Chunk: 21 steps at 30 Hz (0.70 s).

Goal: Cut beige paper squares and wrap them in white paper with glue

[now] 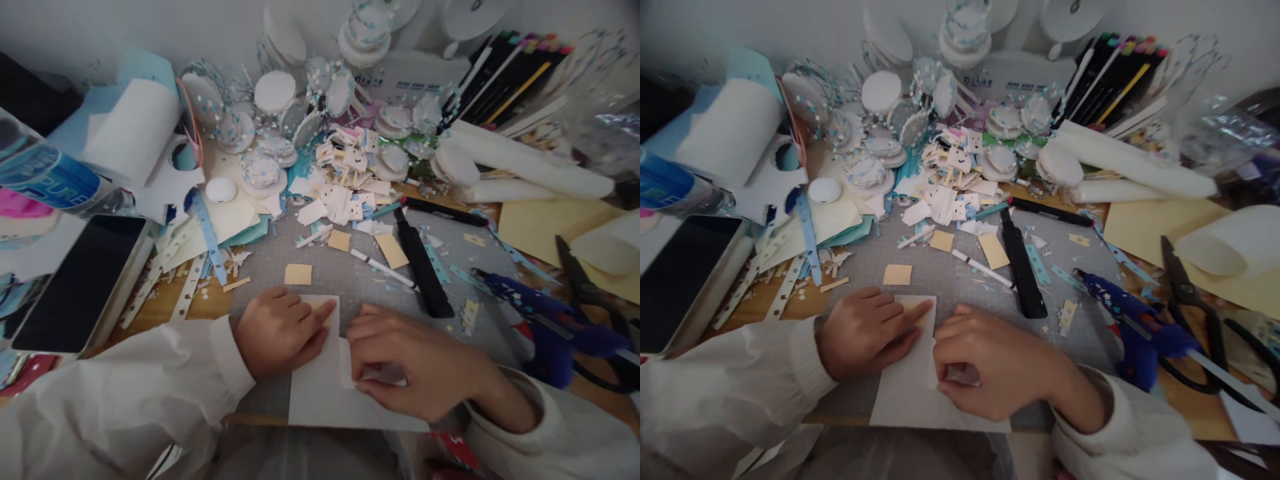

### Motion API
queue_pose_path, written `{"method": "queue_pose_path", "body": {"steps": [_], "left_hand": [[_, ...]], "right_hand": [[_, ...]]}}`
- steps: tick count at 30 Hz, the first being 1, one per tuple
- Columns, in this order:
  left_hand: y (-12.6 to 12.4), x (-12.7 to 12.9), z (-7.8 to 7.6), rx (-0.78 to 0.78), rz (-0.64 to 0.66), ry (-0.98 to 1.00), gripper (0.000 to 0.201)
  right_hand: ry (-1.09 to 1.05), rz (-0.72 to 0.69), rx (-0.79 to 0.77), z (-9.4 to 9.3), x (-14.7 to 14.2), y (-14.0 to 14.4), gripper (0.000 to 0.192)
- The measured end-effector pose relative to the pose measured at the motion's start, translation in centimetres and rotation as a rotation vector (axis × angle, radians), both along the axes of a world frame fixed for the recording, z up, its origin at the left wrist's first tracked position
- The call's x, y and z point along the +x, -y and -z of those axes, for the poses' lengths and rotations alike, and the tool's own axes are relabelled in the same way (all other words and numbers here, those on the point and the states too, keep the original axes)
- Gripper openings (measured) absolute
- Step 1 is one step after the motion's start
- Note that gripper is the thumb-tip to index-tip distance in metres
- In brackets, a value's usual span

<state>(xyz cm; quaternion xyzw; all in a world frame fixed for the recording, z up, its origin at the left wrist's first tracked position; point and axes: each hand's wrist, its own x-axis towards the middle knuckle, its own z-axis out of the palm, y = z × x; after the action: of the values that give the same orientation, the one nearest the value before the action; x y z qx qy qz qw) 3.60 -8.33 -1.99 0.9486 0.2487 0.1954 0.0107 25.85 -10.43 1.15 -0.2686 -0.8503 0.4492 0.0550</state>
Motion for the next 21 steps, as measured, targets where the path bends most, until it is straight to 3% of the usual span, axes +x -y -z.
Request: {"method": "queue_pose_path", "body": {"steps": [5, 10, 13, 16, 21], "left_hand": [[0.8, -0.8, -1.4, 0.024, -0.018, 0.099, 0.030], [5.1, 0.4, -2.5, -0.085, -0.015, 0.137, 0.035], [7.7, 2.1, -1.7, -0.115, -0.012, 0.067, 0.044], [9.0, 3.3, -0.4, -0.097, 0.015, 0.029, 0.048], [9.5, 3.8, 0.7, -0.017, 0.008, 0.028, 0.040]], "right_hand": [[-0.121, 0.015, -0.028, -0.1, 0.5, -0.3, 0.004], [-0.364, 0.121, -0.118, 0.0, 1.2, -0.6, 0.016], [-0.465, 0.242, -0.234, 0.0, 1.5, -0.7, 0.020], [-0.488, 0.251, -0.387, 0.4, 1.3, -0.7, 0.022], [-0.557, 0.279, -0.331, 1.5, 0.5, -0.8, 0.021]]}}
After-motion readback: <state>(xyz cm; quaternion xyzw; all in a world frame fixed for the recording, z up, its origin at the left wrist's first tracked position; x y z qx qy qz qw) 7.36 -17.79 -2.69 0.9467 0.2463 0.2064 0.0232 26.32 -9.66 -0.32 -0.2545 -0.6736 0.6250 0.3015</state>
